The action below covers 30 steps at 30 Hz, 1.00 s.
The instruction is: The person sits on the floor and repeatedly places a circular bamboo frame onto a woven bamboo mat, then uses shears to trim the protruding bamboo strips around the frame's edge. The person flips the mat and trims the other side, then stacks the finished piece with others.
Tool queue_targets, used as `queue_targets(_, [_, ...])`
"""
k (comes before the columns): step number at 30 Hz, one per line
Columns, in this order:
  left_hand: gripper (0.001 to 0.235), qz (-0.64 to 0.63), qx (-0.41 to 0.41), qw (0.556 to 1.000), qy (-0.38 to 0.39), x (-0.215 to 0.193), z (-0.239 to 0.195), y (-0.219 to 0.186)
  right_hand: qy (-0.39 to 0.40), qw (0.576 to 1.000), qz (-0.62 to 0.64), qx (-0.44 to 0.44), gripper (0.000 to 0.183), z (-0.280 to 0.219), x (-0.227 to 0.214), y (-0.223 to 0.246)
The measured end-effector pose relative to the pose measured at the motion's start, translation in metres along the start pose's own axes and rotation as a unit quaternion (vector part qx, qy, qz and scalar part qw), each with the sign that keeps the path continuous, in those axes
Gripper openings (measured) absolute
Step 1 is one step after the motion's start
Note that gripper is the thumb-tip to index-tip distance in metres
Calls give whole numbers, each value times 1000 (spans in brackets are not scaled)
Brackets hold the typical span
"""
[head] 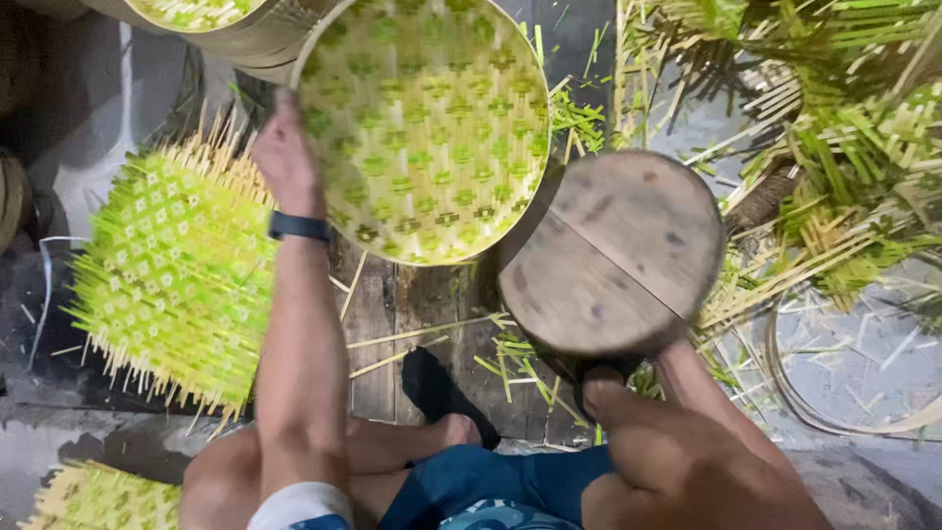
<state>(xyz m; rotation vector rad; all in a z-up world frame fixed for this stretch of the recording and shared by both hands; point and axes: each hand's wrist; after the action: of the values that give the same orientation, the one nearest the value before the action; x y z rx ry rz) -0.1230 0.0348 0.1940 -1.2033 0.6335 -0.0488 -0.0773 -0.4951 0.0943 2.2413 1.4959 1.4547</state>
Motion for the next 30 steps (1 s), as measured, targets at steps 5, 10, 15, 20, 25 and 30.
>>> queue_targets(5, [48,-97,-215,967,99,-21,30,18,75,995,4,60,87,40,19,-46])
queue_targets(10, [57,-17,-224,966,126,33,11,85,130,984,-89,85,92,40,7,-54])
queue_targets(15, [46,31,-171,965,195,101,-14,151,1,950,-311,-35,62,43,-19,-31])
queue_targets(20, [39,22,-123,959,256,132,-26,127,48,823,-515,-237,30,60,-3,5])
queue_targets(25, [16,109,11,992,68,137,-74,27,-64,903,-414,-92,21,51,35,0])
queue_targets(30, [67,119,227,845,469,136,-257,-50,-38,872,-485,-49,28,15,32,-17])
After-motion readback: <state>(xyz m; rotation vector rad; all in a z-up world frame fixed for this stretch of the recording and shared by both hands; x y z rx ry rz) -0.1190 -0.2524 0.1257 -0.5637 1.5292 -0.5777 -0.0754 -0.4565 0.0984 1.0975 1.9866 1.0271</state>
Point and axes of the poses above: each hand's wrist, its own z-axis towards the middle knuckle, its own x-axis out of the palm, y = z × x, and after that the axes turned 4 degrees about -x, right-handed
